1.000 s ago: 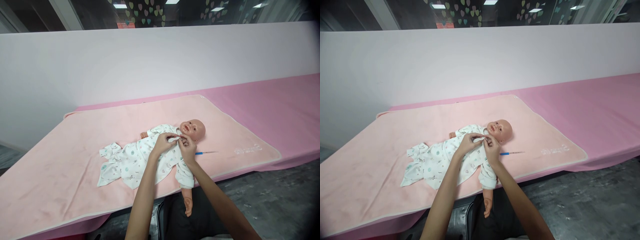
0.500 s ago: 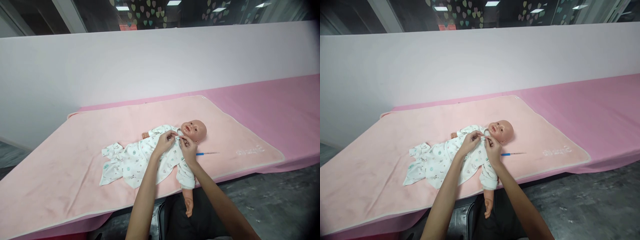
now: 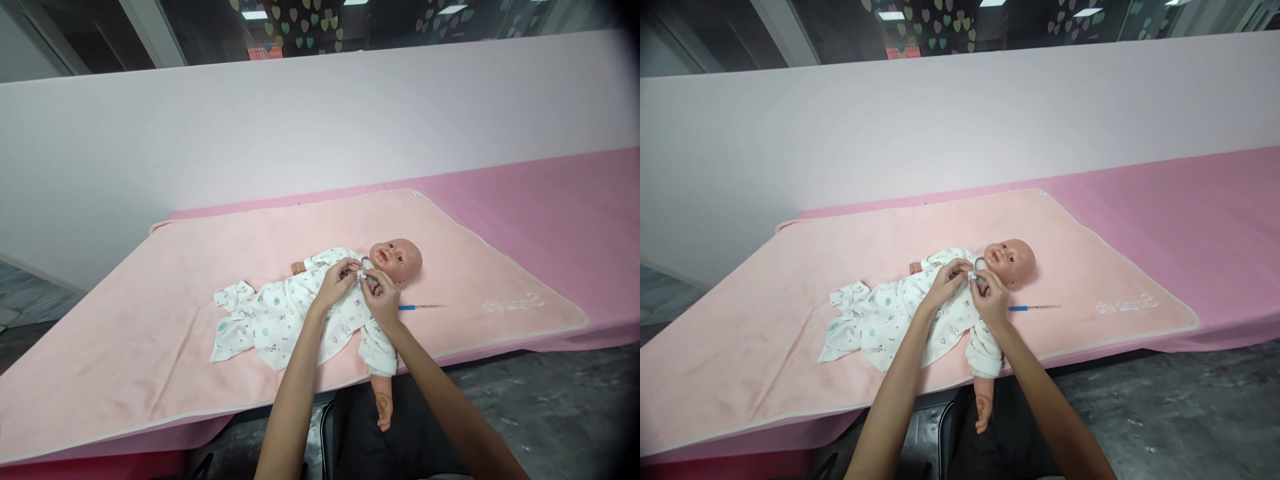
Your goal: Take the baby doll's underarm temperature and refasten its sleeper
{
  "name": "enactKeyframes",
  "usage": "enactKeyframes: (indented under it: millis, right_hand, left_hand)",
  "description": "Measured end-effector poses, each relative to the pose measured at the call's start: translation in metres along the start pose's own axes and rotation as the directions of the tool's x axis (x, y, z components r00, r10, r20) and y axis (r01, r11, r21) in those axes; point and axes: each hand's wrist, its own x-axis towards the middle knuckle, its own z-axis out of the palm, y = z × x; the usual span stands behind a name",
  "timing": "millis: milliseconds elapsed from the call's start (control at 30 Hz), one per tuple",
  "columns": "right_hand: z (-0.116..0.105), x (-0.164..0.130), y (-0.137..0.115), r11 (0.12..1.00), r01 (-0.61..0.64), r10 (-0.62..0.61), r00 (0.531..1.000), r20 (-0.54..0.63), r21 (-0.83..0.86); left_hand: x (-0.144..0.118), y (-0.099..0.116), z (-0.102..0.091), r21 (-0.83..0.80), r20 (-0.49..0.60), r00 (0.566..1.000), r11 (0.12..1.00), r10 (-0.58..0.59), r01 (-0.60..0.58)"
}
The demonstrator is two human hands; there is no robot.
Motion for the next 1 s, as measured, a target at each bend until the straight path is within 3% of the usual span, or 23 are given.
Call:
enactKeyframes:
  millis: [233, 433, 667, 767, 867, 1000]
  right_hand:
    - [0.000, 0.000, 0.000, 0.999, -0.020, 0.020, 1.000, 0.001, 0.039]
    - [0.000, -0.001, 0.005, 0.996, -0.036, 0.036, 0.999, 0.000, 0.081]
    - [-0.003, -0.001, 0.004, 0.999, 0.002, -0.001, 1.000, -0.024, 0.040]
    - [-0.003, -0.002, 0.005, 0.999, 0.026, -0.028, 0.997, -0.075, -0.029]
    - [-0.002, -0.002, 0.006, 0.991, 0.057, -0.068, 0.994, -0.089, -0.120]
    - [-0.001, -0.003, 0.001, 0.971, 0.156, -0.170, 0.984, -0.060, -0.182]
  left_hand:
    - [-0.002, 0.002, -0.003, -0.072, -0.010, 1.000, 0.997, -0.014, 0.013]
    - [-0.004, 0.000, -0.004, 0.001, -0.056, 0.998, 1.000, -0.014, 0.014]
    - [-0.004, 0.004, -0.004, -0.053, -0.019, 1.000, 0.998, -0.015, 0.014]
    - [-0.019, 0.009, -0.001, 0.168, -0.045, 0.996, 0.983, 0.077, -0.068]
    - [-0.045, 0.011, 0.002, 0.498, -0.076, 0.973, 0.854, 0.219, -0.154]
    - [-0.078, 0.004, 0.006, 0.688, -0.220, 0.903, 0.715, 0.369, -0.124]
